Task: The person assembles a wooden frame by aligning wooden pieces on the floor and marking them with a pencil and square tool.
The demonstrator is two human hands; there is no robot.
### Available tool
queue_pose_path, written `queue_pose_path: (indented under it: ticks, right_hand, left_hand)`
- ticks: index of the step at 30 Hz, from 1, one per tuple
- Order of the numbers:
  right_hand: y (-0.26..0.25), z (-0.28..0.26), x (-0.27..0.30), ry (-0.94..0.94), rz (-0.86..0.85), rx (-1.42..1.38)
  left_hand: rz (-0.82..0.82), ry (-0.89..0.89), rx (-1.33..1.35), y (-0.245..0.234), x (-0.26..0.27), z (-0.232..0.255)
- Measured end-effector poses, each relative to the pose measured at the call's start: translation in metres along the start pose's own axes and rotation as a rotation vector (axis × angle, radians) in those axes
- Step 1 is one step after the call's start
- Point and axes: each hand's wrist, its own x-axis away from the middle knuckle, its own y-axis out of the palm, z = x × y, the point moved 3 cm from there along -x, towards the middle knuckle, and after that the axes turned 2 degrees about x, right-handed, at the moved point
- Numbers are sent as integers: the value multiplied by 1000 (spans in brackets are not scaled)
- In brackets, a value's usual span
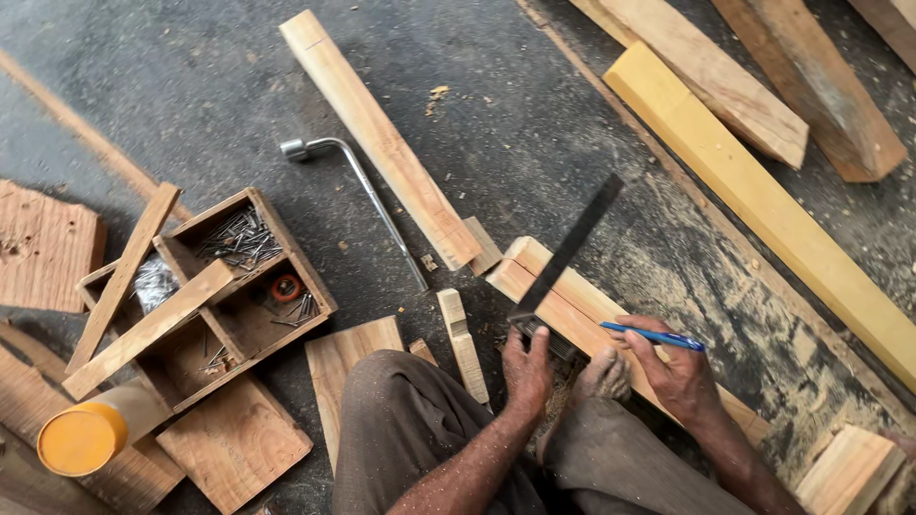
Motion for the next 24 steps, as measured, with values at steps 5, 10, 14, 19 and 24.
queue_pose_path:
  ticks: [5,10,14,19,24]
  right_hand:
    - [11,14,-2,-65,42,-193]
    - [29,8,-26,-133,12,-253]
    - [35,-12,-42,-145,13,-192]
    - [32,-27,-42,-76,6,-230]
    - [37,-28,-46,-48,6,-243]
  left_hand:
    - [21,43,-105,2,2,11]
    - [0,-42,-78,2,5,13]
    - [-23,-76,-33,3,4,14]
    - [-56,-169,17,2,1,11]
    - [-60,-152,-9,2,1,9]
